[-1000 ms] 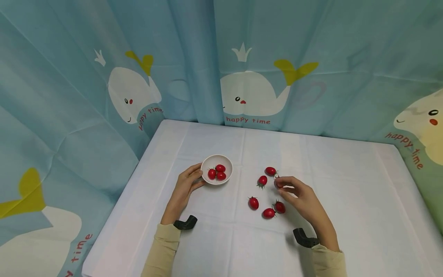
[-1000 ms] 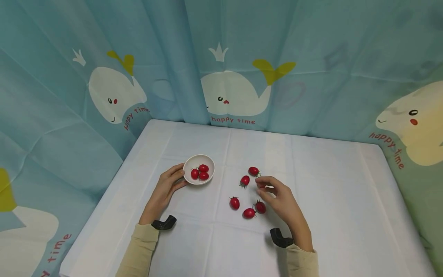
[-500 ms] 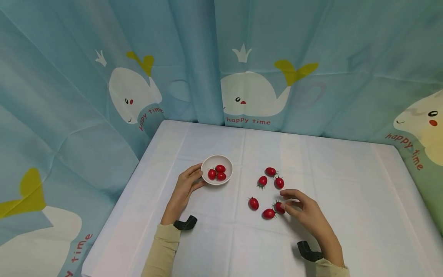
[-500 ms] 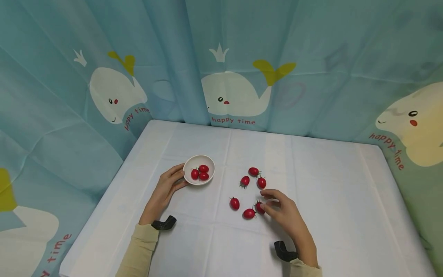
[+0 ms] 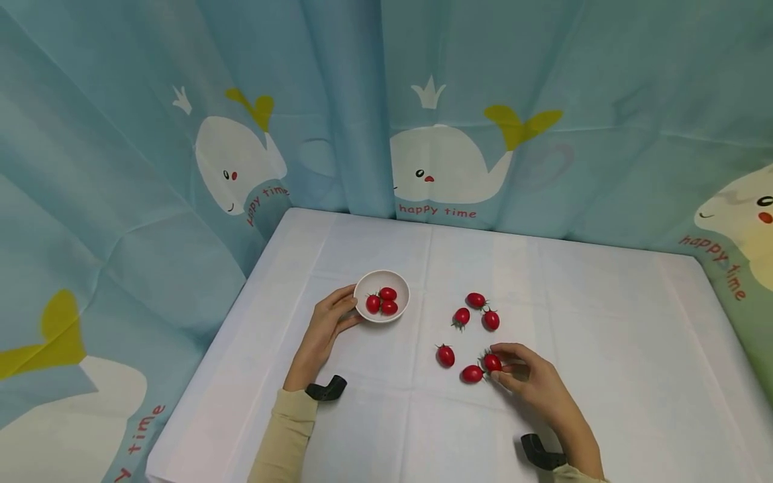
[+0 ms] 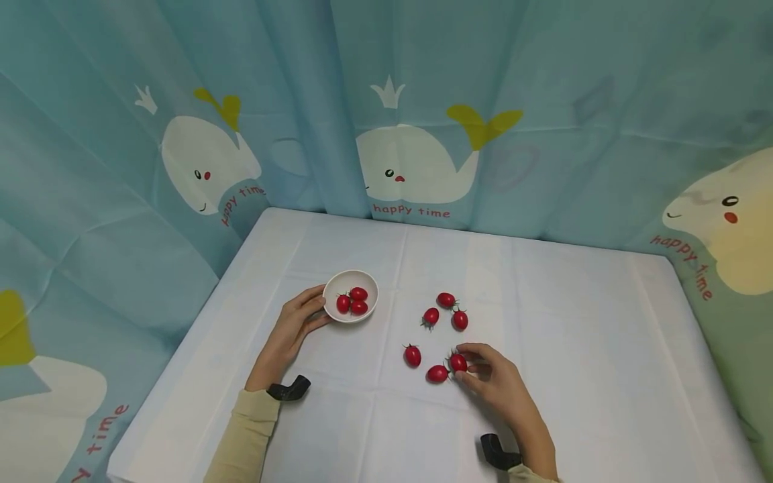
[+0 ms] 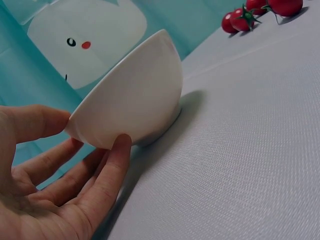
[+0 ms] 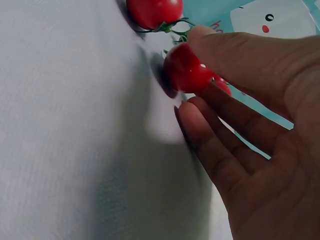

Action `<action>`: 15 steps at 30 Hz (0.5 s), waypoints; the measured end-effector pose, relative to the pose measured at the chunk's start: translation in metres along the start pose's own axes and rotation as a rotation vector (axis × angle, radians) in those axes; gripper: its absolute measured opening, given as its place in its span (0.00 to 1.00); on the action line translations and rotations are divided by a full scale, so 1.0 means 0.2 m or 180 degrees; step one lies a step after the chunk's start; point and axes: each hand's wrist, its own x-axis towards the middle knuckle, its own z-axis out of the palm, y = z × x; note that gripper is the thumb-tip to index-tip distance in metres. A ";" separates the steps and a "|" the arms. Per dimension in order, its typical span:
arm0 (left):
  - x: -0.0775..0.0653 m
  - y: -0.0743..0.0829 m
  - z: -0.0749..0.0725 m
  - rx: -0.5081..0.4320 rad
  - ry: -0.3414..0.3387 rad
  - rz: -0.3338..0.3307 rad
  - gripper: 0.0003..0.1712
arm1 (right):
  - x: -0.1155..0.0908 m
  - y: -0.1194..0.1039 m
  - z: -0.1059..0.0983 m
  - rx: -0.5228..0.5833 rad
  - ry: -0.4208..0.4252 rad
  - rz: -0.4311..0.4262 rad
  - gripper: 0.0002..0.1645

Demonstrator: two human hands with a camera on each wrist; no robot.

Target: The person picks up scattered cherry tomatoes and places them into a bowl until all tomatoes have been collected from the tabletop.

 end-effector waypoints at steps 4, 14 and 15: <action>0.00 0.00 0.00 0.0017 -0.0006 0.0009 0.26 | 0.00 0.00 0.01 -0.0052 0.0054 -0.0118 0.28; 0.01 0.00 0.01 0.0055 0.0016 0.0021 0.26 | -0.01 0.00 0.03 -0.0314 0.0147 -0.0166 0.26; 0.01 0.00 0.00 0.0068 0.0023 0.0012 0.26 | -0.01 0.00 0.03 -0.0321 0.0154 -0.0174 0.26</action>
